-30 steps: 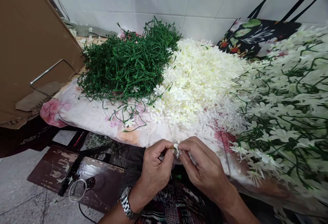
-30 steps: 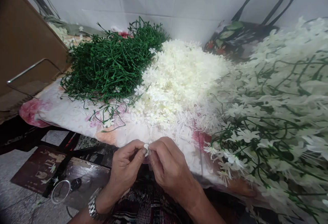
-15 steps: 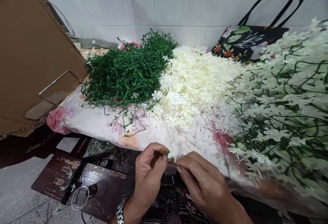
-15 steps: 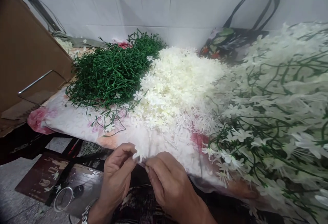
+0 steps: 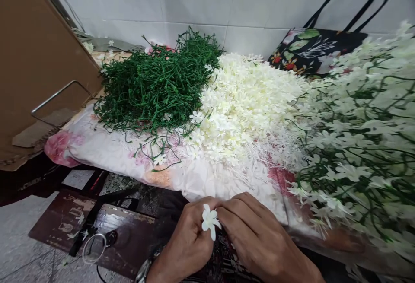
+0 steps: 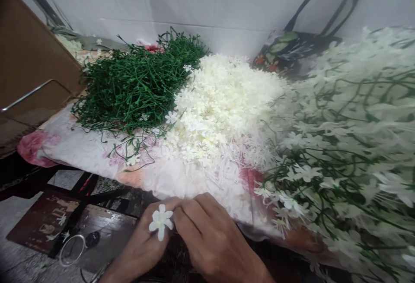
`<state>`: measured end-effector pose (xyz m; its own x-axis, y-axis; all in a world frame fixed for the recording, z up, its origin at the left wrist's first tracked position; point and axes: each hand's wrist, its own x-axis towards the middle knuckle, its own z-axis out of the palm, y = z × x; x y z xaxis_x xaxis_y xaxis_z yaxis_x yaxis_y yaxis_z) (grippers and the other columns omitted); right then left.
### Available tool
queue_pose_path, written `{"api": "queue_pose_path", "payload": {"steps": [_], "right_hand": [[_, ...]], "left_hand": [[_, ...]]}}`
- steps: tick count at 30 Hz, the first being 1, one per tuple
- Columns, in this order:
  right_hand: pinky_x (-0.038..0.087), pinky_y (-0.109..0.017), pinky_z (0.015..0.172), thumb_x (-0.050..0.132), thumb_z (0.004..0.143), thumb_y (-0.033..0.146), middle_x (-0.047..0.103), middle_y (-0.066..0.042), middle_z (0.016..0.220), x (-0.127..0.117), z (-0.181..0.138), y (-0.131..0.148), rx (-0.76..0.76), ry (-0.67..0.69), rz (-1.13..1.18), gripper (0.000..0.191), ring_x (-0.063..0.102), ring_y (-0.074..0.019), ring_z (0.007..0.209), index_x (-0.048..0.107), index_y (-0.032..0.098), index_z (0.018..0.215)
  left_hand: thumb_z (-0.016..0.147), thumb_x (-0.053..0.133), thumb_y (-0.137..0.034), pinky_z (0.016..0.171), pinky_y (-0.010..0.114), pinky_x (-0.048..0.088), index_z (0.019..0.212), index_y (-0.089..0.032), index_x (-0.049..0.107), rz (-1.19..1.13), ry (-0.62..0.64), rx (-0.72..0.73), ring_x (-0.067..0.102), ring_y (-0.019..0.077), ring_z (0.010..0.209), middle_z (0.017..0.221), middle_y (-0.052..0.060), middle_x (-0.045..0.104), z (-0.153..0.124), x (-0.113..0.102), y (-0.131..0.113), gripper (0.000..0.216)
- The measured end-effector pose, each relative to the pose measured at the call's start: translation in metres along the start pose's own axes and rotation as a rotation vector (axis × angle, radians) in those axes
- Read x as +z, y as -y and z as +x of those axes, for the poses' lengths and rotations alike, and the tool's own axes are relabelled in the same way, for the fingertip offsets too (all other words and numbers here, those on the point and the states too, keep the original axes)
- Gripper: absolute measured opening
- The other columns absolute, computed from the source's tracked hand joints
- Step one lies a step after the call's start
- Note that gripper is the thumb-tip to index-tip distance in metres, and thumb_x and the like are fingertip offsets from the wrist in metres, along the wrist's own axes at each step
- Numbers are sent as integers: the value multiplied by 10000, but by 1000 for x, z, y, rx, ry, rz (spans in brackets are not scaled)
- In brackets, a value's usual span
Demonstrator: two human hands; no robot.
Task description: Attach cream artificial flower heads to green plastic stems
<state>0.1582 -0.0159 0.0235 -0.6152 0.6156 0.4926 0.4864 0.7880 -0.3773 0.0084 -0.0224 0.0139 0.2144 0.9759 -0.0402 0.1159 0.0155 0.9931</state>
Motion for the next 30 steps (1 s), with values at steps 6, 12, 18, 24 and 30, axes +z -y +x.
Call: {"api": "queue_pose_path", "payload": {"steps": [6, 12, 18, 24, 30], "right_hand": [[427, -322, 740, 490, 876, 142, 626, -76, 856, -7, -4, -26, 62, -122, -131, 174, 542, -176, 802, 557, 119, 1036], [385, -399, 719, 277, 922, 143, 606, -90, 810, 1, -21, -63, 68, 40, -411, 322, 526, -226, 751, 597, 169, 892], [375, -388, 681, 282, 920, 136, 595, -89, 794, 9, -27, -68, 58, 57, -439, 305, 520, -234, 758, 575, 167, 839], [367, -376, 684, 337, 896, 99, 585, -90, 782, 9, -24, -69, 46, 48, -464, 238, 496, -216, 734, 567, 147, 860], [363, -351, 690, 355, 903, 126, 567, -68, 745, 7, -19, -65, 106, 10, -386, 225, 494, -197, 724, 561, 157, 820]], "left_hand": [[778, 443, -165, 499, 211, 393, 740, -164, 653, 68, -237, 6, 469, 116, 500, 548, -6, 551, -3, -9, 5, 213], [750, 533, -178, 450, 184, 367, 693, -173, 618, 318, -643, 80, 485, 101, 470, 535, -30, 553, 6, -57, 4, 102], [618, 439, -36, 507, 221, 378, 811, -182, 664, 915, -699, 105, 553, 133, 522, 642, 8, 665, 21, -82, 16, 331], [616, 437, -48, 504, 226, 346, 700, -191, 660, 1193, -626, 129, 563, 145, 530, 598, 16, 652, 29, -86, 23, 278], [567, 394, -31, 543, 206, 420, 743, -165, 666, 762, -730, 245, 568, 128, 553, 662, 14, 671, 26, -91, 26, 351]]}}
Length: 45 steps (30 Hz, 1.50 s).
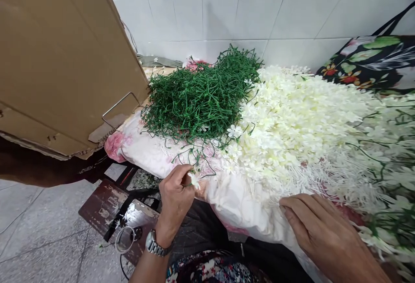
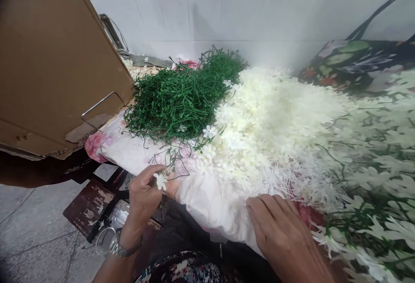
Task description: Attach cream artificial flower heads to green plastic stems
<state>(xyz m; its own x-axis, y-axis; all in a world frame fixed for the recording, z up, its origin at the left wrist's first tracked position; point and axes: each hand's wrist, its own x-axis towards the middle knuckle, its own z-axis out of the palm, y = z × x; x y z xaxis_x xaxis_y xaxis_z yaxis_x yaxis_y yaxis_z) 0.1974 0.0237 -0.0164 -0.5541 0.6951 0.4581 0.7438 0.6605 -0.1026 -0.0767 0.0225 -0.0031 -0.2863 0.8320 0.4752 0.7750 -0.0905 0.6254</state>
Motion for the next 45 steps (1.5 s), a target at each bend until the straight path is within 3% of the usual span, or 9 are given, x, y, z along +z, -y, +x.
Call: {"api": "queue_pose_path", "payload": {"steps": [6, 12, 22, 26, 30, 33, 36, 40, 45], "right_hand": [[367, -364, 708, 366, 919, 182, 594, -75, 772, 2, 1, -1, -32, -41, -8, 216, 504, -204, 729, 571, 148, 864], [363, -371, 702, 344, 924, 175, 587, -78, 772, 2, 1, -1, 0, -25, -18, 234, 496, -205, 722, 564, 151, 850], [384, -366, 742, 410, 902, 179, 580, -69, 765, -5, 5, -1, 24, -49, -7, 158, 519, -203, 733, 558, 147, 858], [389, -370, 713, 417, 895, 173, 577, -71, 742, -5, 5, 0, 39, -22, -29, 165, 520, -216, 724, 568, 150, 834], [405, -368, 767, 466, 879, 161, 593, -88, 793, -11, 11, 6, 30, -124, 29, 114, 544, -210, 763, 574, 130, 866], [420, -310, 792, 530, 848, 128, 590, -81, 846, -20, 18, 22, 54, -184, 152, 93, 555, -174, 806, 573, 122, 931], [457, -233, 714, 529, 845, 120, 567, -66, 867, -26, 29, 44, 80, -133, 433, 162, 549, -129, 808, 550, 122, 1006], [480, -211, 664, 531, 846, 133, 554, -51, 829, -23, 40, 62, 138, -147, 677, 130, 548, -108, 767, 550, 124, 975], [453, -189, 591, 513, 842, 67, 537, -11, 744, -18, 35, 63, 247, -202, 825, 95, 532, -76, 676, 553, 151, 861]], "left_hand": [[586, 517, -71, 480, 176, 378, 648, -147, 659, -435, -21, -368, 496, 95, 498, 542, -36, 595, 4, -3, -2, 173], [645, 630, -181, 448, 171, 348, 609, -140, 660, -573, -27, -422, 439, 73, 453, 480, -46, 527, 3, -4, -7, 63], [784, 619, -218, 534, 222, 432, 765, -180, 696, -824, 164, -235, 558, 120, 569, 669, 3, 620, -19, 1, -3, 88], [789, 619, -193, 577, 234, 409, 770, -186, 692, -849, 158, -129, 537, 133, 640, 686, 12, 610, -20, 3, -10, 76], [801, 606, -189, 586, 241, 405, 785, -189, 681, -855, 150, -93, 532, 140, 656, 690, 15, 601, -22, 5, -14, 77], [801, 599, -162, 606, 244, 420, 805, -192, 672, -836, 146, -28, 546, 140, 666, 697, 13, 613, -24, 8, -21, 79], [797, 590, -125, 601, 230, 432, 810, -189, 651, -753, 151, 51, 558, 127, 654, 692, 2, 618, -25, 9, -36, 89], [790, 571, -72, 540, 177, 434, 798, -180, 620, -612, 254, 153, 557, 86, 586, 667, -19, 605, -27, 7, -59, 120], [795, 597, -118, 563, 153, 477, 933, -207, 574, -618, 233, 54, 601, 83, 609, 725, -26, 619, -40, 8, -70, 165]]}}
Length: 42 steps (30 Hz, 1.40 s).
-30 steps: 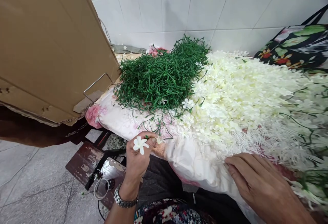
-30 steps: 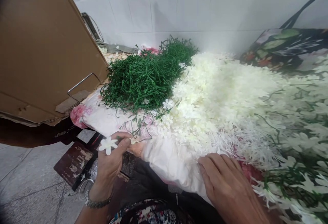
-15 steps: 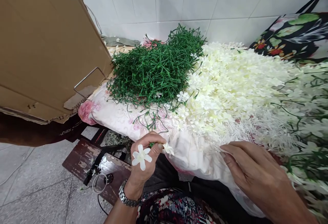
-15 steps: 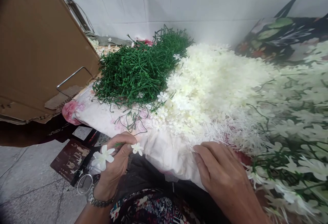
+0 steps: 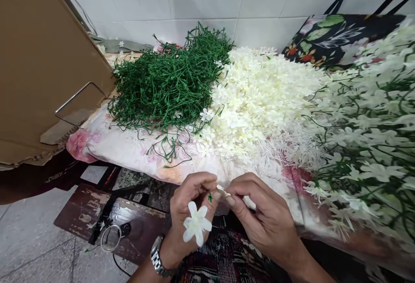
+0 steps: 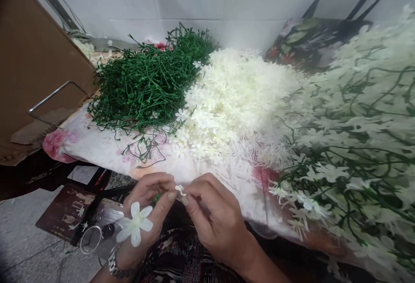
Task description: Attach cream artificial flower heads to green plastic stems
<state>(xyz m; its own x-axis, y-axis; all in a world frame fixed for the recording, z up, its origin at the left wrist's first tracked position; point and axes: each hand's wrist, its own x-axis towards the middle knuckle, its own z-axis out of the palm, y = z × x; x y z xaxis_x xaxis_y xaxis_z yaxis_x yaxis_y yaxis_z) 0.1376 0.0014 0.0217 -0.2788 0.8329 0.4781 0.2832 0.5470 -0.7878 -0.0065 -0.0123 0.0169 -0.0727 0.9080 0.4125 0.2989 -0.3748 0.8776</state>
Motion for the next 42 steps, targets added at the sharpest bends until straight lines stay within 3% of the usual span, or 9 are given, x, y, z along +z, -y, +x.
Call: {"api": "queue_pose_path", "payload": {"steps": [7, 17, 22, 27, 37, 42], "right_hand": [[423, -193, 554, 509, 839, 88, 533, 9, 710, -3, -10, -3, 48, -100, 105, 95, 517, -77, 644, 543, 174, 817], [426, -213, 528, 475, 858, 144, 521, -4, 677, 4, -15, -8, 118, -124, 210, 111, 508, -104, 611, 539, 177, 774], [433, -210, 539, 466, 864, 153, 547, -11, 696, 2, -14, -8, 98, -74, 169, 113, 525, -103, 620, 560, 170, 804], [440, -207, 559, 505, 854, 193, 556, -13, 728, -2, -11, -8, 72, -62, 114, 76, 534, -100, 653, 576, 166, 856], [397, -210, 494, 524, 862, 263, 502, 13, 609, -6, -8, -11, 221, 41, 126, 194, 474, -89, 547, 552, 166, 697], [390, -213, 495, 524, 863, 313, 523, 4, 625, -9, -11, -14, 293, 93, 243, 227, 475, -92, 553, 553, 165, 694]], "left_hand": [[823, 557, -166, 501, 157, 422, 800, -198, 539, -1, 142, -51, 533, 81, 554, 637, -38, 550, -5, 7, -8, 43], [796, 588, -110, 541, 174, 436, 815, -181, 577, -28, 118, 42, 544, 87, 587, 681, -15, 592, -5, 13, -9, 74], [785, 593, -110, 498, 167, 422, 725, -170, 576, 30, 79, 2, 528, 80, 528, 616, -28, 581, -1, 13, -11, 86], [783, 556, -51, 496, 163, 408, 779, -174, 560, 80, 91, 25, 515, 73, 524, 630, -36, 565, -4, 9, -7, 124], [785, 465, 4, 535, 227, 424, 891, -158, 541, 140, 207, 215, 539, 124, 586, 670, 31, 583, -8, 6, -3, 208], [779, 468, 11, 524, 229, 428, 892, -165, 549, 141, 224, 217, 539, 125, 580, 669, 32, 585, -8, 5, -2, 224]]}}
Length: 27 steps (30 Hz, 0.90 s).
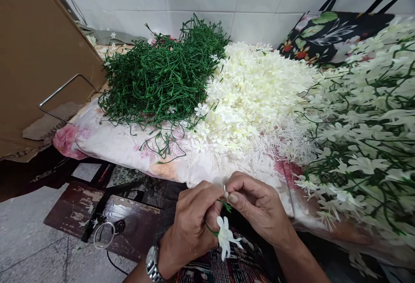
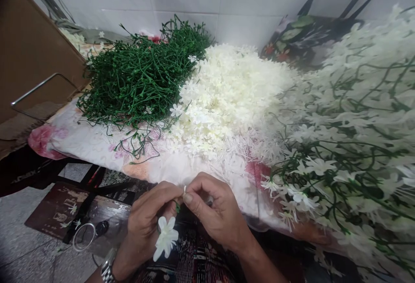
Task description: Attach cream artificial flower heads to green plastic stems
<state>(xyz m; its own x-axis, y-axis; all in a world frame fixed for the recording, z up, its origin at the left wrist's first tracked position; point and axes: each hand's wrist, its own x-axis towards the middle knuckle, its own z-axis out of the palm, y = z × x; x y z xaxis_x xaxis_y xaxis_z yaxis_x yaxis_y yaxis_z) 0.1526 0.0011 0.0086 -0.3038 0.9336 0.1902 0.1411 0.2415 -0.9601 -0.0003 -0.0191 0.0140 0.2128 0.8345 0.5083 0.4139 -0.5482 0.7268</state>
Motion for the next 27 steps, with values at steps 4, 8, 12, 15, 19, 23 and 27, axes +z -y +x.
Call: {"api": "queue_pose_path", "payload": {"steps": [4, 8, 12, 15, 19, 23, 27], "right_hand": [[392, -213, 503, 541, 856, 336, 542, 1, 643, -2, -1, -1, 21, 33, 77, 223, 486, -92, 563, 566, 167, 712], [392, -214, 513, 549, 853, 325, 540, 4, 650, -4, -1, -3, 4, 45, 98, 206, 485, -93, 573, 573, 171, 719], [389, -216, 512, 526, 864, 294, 531, 4, 646, -5, -1, -2, -31, 55, 73, 185, 484, -95, 572, 570, 171, 732], [386, -219, 503, 498, 871, 251, 518, 4, 635, -7, 0, 2, -46, 59, 23, 179, 480, -93, 560, 559, 168, 724], [384, -220, 496, 479, 846, 164, 509, 11, 614, -5, 0, 8, -98, 2, -109, 167, 468, -89, 546, 532, 170, 688], [382, -206, 489, 472, 814, 105, 502, 16, 608, 1, 0, 12, -185, -76, -210, 150, 468, -82, 545, 510, 170, 684], [398, -204, 494, 468, 794, 67, 506, 6, 619, 7, 0, 13, -248, -125, -227, 140, 487, -85, 566, 514, 163, 703]], "left_hand": [[787, 485, -3, 525, 233, 430, 905, -171, 565, -62, 10, -12, 547, 126, 582, 671, 30, 592, -1, 0, 2, 221], [785, 513, -19, 520, 220, 437, 899, -170, 578, -110, -5, -14, 559, 122, 576, 656, 18, 597, 0, 0, 1, 200], [784, 520, -16, 520, 216, 441, 878, -171, 579, -120, -2, -10, 558, 118, 577, 654, 17, 594, 3, -1, -1, 191], [788, 516, -18, 508, 223, 435, 870, -176, 581, -102, 0, -21, 546, 121, 566, 647, 19, 588, 2, -1, -1, 190], [779, 525, -15, 513, 228, 435, 887, -173, 586, -103, 5, -33, 540, 122, 571, 668, 27, 591, 0, 0, 1, 201], [773, 548, -36, 498, 207, 437, 803, -163, 612, -177, -51, -102, 540, 113, 549, 628, 14, 592, 2, 1, 0, 145], [758, 592, -62, 498, 197, 441, 677, -158, 621, -234, -108, -214, 544, 103, 525, 584, -2, 597, 7, 0, -3, 129]]}}
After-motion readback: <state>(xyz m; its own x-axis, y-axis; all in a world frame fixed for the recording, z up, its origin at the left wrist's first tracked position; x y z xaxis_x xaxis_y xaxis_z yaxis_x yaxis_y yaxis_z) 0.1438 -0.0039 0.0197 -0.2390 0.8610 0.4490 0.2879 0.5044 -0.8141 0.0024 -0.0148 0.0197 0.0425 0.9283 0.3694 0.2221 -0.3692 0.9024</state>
